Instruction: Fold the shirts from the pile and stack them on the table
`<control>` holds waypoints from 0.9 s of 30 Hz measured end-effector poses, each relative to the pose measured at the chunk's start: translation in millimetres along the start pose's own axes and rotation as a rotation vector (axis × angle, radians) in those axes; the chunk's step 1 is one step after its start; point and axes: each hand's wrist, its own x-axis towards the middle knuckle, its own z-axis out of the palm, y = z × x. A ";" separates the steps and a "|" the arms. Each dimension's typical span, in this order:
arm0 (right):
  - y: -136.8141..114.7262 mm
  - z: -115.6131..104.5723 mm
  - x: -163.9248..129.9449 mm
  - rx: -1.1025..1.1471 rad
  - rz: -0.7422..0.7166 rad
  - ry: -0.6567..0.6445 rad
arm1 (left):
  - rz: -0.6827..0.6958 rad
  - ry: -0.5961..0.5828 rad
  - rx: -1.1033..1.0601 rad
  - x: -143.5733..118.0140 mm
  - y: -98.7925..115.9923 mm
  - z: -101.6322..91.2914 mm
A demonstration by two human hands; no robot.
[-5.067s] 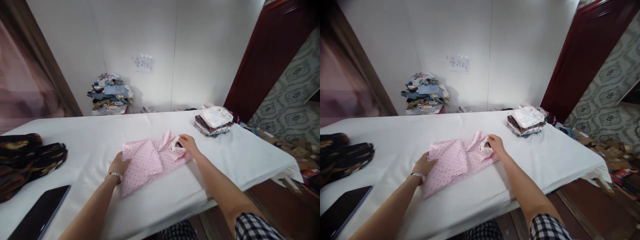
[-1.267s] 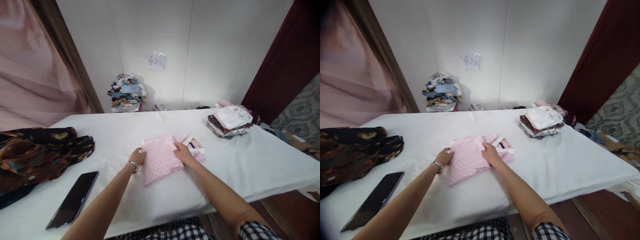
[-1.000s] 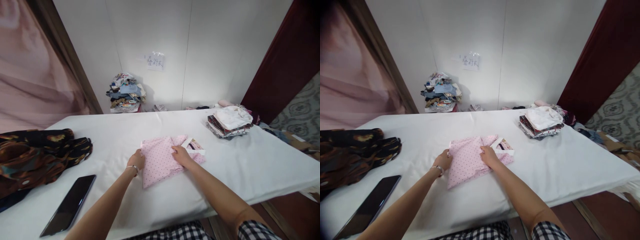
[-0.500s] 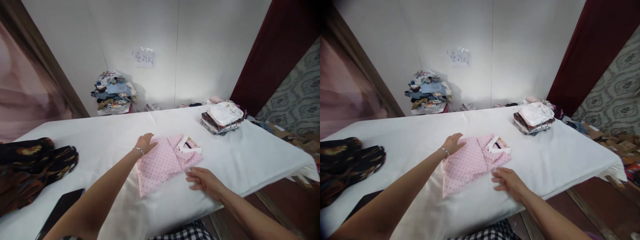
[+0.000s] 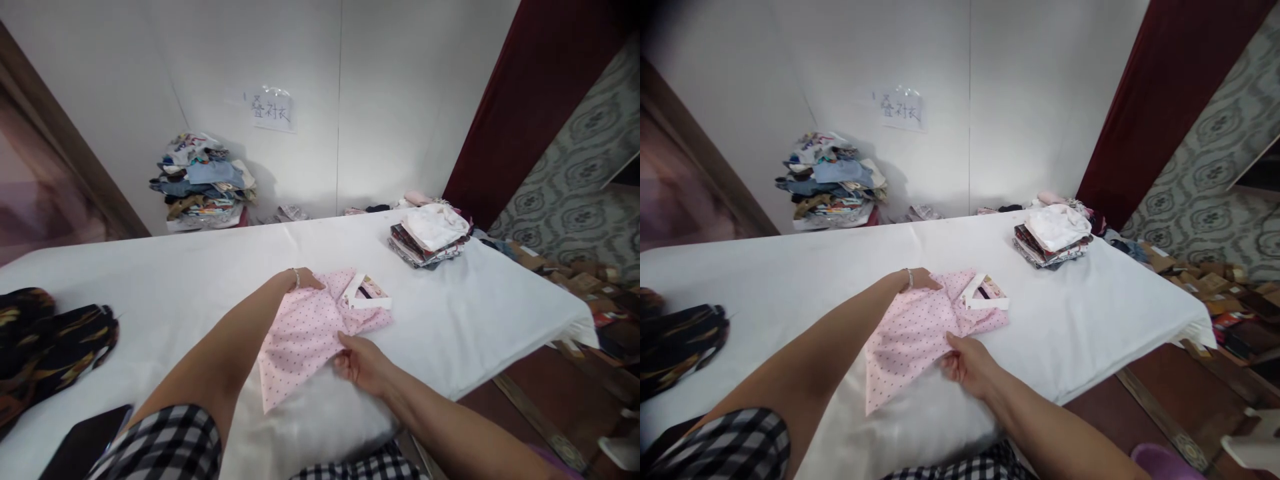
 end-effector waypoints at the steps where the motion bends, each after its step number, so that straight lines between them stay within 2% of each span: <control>1: -1.4 1.3 2.9 -0.036 -0.065 -0.002 | -0.013 -0.014 -0.026 -2.5 0.7 -8.0; 3: -13.3 5.3 6.5 -0.111 -0.229 -0.003 | -0.027 -0.019 -0.080 -9.9 0.2 -30.2; 5: -39.5 13.5 7.4 -0.191 -0.378 -0.012 | 0.014 0.042 -0.198 -21.1 -2.5 -59.8; 9: -116.8 42.5 6.0 -0.293 -0.681 -0.047 | 0.214 0.327 -0.590 -57.2 -10.6 -121.6; 11: -145.7 54.6 7.1 -0.353 -0.844 -0.056 | 0.279 0.465 -0.632 -82.1 -17.0 -137.1; 12: -152.8 56.9 8.8 -0.400 -0.906 -0.058 | 0.301 0.517 -0.611 -95.6 -21.9 -137.2; 13: -154.0 55.9 11.3 -0.459 -0.940 -0.057 | 0.323 0.559 -0.585 -109.5 -28.1 -131.3; 15: -139.6 42.7 18.8 -0.614 -0.935 -0.039 | 0.355 0.591 -0.523 -137.2 -45.0 -101.2; 17: -108.7 17.7 27.1 -0.791 -0.865 -0.057 | 0.365 0.562 -0.476 -164.0 -65.5 -51.7; 19: -73.4 -10.9 32.2 -0.948 -0.826 -0.204 | 0.379 0.502 -0.410 -189.5 -84.2 4.3; 21: -45.9 -33.3 31.6 -1.093 -0.897 -0.345 | 0.340 0.366 -0.330 -212.2 -96.2 50.9; 22: -37.3 -40.3 29.2 -1.150 -0.934 -0.392 | 0.308 0.322 -0.307 -221.7 -99.2 66.8; 24: -30.8 -45.5 21.3 -1.214 -0.948 -0.422 | 0.218 0.280 -0.298 -235.2 -100.3 82.2; 27: -39.4 -40.2 7.2 -1.148 -0.787 -0.397 | 0.002 0.280 -0.361 -240.7 -95.1 76.3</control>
